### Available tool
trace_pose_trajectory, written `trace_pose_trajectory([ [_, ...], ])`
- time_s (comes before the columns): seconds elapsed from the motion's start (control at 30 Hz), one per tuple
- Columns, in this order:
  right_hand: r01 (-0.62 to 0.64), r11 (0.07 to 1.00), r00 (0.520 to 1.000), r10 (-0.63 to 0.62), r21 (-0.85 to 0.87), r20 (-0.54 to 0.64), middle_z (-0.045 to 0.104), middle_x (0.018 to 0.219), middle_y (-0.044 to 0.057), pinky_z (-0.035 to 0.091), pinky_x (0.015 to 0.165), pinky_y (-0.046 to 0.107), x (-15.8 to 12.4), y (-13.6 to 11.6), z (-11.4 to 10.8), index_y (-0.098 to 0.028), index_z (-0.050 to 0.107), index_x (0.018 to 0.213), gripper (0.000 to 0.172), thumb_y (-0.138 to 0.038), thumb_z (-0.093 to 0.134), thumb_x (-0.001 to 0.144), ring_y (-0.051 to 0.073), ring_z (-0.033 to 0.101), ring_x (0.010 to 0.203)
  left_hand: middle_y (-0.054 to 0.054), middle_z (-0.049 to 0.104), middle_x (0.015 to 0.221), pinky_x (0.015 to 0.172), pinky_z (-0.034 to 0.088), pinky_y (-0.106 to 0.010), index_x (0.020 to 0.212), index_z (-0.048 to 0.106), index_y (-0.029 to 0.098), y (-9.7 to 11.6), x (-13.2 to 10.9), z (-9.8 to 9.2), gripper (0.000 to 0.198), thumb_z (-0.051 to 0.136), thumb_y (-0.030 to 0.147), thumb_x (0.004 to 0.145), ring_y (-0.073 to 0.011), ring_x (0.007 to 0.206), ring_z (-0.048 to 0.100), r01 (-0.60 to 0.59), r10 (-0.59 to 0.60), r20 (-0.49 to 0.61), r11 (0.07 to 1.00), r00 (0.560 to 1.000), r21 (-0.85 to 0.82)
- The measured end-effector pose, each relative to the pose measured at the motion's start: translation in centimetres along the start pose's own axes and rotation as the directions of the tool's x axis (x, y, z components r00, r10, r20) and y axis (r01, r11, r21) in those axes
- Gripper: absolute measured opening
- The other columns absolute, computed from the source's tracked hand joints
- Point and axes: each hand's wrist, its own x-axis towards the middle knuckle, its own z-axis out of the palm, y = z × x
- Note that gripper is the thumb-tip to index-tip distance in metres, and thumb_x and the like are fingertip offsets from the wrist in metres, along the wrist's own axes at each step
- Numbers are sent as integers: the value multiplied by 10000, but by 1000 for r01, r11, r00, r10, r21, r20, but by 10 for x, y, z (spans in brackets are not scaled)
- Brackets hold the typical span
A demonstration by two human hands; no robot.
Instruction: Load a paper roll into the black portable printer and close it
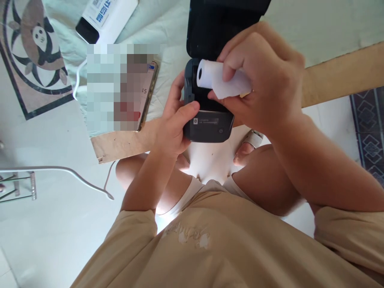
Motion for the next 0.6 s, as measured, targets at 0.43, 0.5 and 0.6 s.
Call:
trace_pose_trajectory([
  [0.43,60,998,995,-59,12,-81,618,825,38,475,741,337,0,-5,-7,-230,631,804,203,-368,493,863,156,577,797,-2,681,1029,894,518,-343,1105,556,278,2,-1,2,320,638,343,802,-263,1164,602,5,-5,6,1000,1000,-28],
  [0.5,79,997,994,-81,-23,-68,619,792,21,449,724,330,-1,-9,-9,-245,628,777,201,-369,492,858,145,550,757,-11,678,1051,929,496,-363,1088,574,261,4,0,0,302,626,361,808,-283,1217,562,1,0,24,999,1000,-37],
  [0.6,205,979,978,-205,-13,-46,625,747,-17,388,659,331,-6,-14,-5,-273,619,738,166,-353,516,840,135,516,702,-24,680,973,933,481,-393,1003,608,269,5,2,-1,309,610,486,783,-323,1257,512,-16,17,13,999,1000,-35],
])
